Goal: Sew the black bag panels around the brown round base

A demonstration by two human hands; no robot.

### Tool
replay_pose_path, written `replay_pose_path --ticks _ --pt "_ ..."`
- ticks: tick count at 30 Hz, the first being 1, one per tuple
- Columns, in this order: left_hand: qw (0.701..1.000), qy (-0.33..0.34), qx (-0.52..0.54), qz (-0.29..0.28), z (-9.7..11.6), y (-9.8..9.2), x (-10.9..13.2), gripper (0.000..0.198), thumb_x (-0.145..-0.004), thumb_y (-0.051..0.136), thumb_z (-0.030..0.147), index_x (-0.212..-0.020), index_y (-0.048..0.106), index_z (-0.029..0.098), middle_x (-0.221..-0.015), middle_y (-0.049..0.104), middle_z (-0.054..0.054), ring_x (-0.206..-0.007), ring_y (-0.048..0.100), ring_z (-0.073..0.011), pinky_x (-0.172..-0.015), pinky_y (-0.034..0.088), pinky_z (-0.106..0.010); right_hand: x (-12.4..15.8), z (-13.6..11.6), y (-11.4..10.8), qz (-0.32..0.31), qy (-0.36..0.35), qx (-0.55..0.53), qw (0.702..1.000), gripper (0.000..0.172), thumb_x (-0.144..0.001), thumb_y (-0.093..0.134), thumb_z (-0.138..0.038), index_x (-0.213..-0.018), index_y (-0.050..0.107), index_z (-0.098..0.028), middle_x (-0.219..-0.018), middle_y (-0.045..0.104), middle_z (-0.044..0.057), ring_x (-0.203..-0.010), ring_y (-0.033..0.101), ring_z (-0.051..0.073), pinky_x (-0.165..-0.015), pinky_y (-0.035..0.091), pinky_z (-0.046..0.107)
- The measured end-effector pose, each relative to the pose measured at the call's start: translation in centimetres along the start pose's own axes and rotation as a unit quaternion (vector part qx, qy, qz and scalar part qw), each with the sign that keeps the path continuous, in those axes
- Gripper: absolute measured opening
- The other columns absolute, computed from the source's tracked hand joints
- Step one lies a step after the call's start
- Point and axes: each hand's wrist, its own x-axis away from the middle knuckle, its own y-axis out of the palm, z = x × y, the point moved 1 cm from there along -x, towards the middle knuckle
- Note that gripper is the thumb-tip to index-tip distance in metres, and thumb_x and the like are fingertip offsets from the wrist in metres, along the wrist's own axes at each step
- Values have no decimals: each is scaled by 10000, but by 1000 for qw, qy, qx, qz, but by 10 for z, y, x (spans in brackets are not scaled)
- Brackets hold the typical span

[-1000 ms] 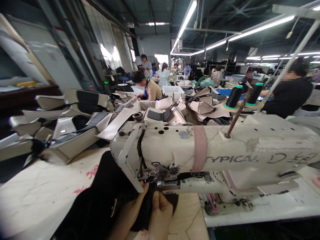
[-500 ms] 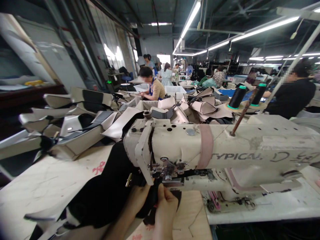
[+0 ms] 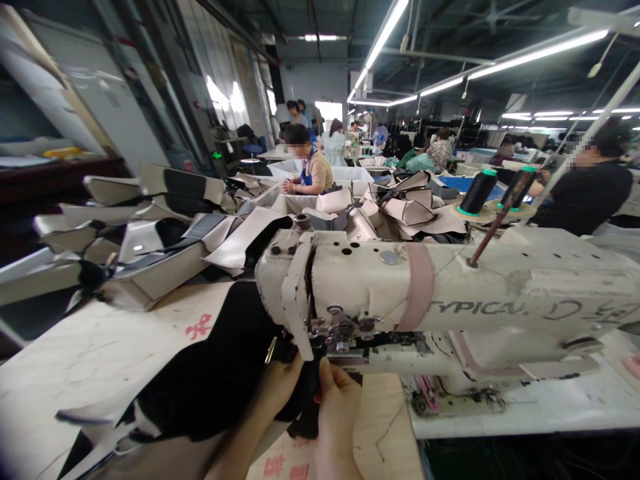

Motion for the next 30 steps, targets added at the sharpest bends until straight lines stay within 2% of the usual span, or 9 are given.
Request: replay_pose_path --ticks 6,13,17,20,22,25,26,28,30 --pt "1000 13 17 -9 -3 -1 1 316 -833 347 398 -842 595 202 -915 652 -71 -986 576 -230 -919 401 -349 3 -3 0 -12 -9 2 1000 470 -592 707 -551 -700 652 -96 -549 559 15 -464 432 86 -422 281 189" --pt "999 18 26 0 -3 0 -4 317 -839 341 389 -801 590 196 -890 646 -80 -1102 509 -241 -963 354 -370 2 -5 3 -12 -58 43 997 522 -624 639 -628 -638 610 -107 -485 512 -2 -423 399 82 -402 279 196" --pt "999 16 32 -4 -2 0 -6 336 -839 329 388 -794 600 194 -938 656 -86 -1044 548 -245 -924 386 -372 -1 -14 1 -67 -88 120 987 534 -663 592 -644 -561 585 -120 -441 504 3 -389 420 95 -386 273 199" --pt "999 16 36 4 -2 0 -6 331 -836 340 375 -839 612 185 -1032 643 -96 -1056 543 -244 -936 375 -373 0 -32 -19 -120 -129 204 963 476 -718 582 -584 -560 599 -135 -462 539 19 -413 478 125 -414 310 215" --pt "999 17 40 7 -2 0 -7 324 -835 351 368 -860 616 182 -1029 646 -96 -1041 552 -241 -938 375 -370 3 -56 -52 -96 -251 322 908 386 -792 539 -508 -680 653 -157 -584 611 38 -536 557 153 -511 387 230" --pt "999 16 47 5 -2 -1 -8 307 -831 372 369 -791 620 194 -906 671 -79 -996 572 -238 -919 389 -360 5 -110 -131 81 -533 447 714 261 -819 541 -398 -850 662 -168 -854 656 72 -780 603 190 -765 438 283" --pt "999 17 49 6 -3 -1 -8 302 -829 377 370 -771 619 197 -881 671 -75 -986 575 -237 -916 390 -357 4 -128 -161 129 -587 462 652 270 -814 545 -377 -921 646 -151 -931 643 97 -870 592 217 -838 425 321" --pt "998 17 51 11 -3 0 -8 294 -823 388 369 -758 616 197 -872 666 -76 -967 579 -234 -921 386 -358 -1 -160 -216 211 -615 517 557 353 -801 544 -381 -1018 606 -110 -1019 607 139 -990 545 277 -928 374 411" --pt "998 18 52 18 -3 1 -9 287 -817 399 370 -763 617 191 -889 660 -83 -951 581 -234 -930 378 -364 -7 -180 -255 209 -601 584 504 443 -802 508 -453 -1051 586 -95 -1081 578 156 -1032 522 312 -952 352 456"
